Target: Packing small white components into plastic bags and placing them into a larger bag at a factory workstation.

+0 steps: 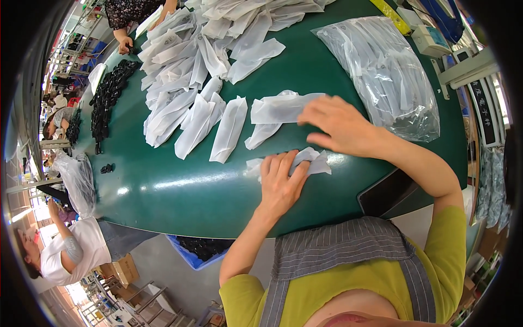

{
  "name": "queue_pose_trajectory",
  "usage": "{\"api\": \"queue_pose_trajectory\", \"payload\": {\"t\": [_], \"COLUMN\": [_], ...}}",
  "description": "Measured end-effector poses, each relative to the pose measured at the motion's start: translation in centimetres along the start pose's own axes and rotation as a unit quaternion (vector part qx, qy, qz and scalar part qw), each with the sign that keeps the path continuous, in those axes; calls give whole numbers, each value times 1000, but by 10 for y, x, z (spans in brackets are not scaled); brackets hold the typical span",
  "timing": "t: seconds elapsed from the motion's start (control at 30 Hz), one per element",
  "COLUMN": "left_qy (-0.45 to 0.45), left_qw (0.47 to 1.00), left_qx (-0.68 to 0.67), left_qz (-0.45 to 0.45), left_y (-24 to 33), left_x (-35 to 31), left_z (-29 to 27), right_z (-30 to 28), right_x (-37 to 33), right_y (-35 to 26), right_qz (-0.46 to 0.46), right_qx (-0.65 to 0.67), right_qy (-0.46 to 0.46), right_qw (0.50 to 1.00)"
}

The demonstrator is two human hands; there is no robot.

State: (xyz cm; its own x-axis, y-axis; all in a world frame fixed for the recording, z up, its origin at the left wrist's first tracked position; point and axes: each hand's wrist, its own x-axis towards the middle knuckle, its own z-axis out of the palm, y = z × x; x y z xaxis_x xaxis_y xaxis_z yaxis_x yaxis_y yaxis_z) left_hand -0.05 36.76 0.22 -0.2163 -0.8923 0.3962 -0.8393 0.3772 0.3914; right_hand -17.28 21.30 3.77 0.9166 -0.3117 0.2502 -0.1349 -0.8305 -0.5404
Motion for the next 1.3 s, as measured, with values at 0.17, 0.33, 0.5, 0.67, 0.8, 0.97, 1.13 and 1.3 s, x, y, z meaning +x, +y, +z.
{"api": "queue_pose_trajectory", "payload": {"t": [0.17,0.33,0.5,0.67,0.8,0.97,1.13,1.3], "left_qy": [-24,-13,-15,-32,5,5,15,-36], "left_qw": [994,998,996,999,999,998,1000,994], "left_qx": [-103,41,84,2,51,62,-14,-95], "left_qz": [9,37,19,-41,-17,-33,-8,-51], "left_y": [14,18,16,4,6,-12,-15,-18], "left_x": [-3,10,5,1,19,13,17,6], "left_z": [12,-1,-3,10,3,-8,8,2], "right_z": [18,16,5,-3,19,-9,2,7], "right_x": [4,-27,-4,47,70,75,131,118], "right_y": [23,-5,-12,25,48,41,127,91], "right_qz": [121,108,33,-90,-37,21,-16,44], "right_qx": [-152,15,-32,-180,-230,59,-264,-232], "right_qy": [100,59,-110,109,-71,-280,96,-53], "right_qw": [976,992,993,973,970,958,960,970]}}
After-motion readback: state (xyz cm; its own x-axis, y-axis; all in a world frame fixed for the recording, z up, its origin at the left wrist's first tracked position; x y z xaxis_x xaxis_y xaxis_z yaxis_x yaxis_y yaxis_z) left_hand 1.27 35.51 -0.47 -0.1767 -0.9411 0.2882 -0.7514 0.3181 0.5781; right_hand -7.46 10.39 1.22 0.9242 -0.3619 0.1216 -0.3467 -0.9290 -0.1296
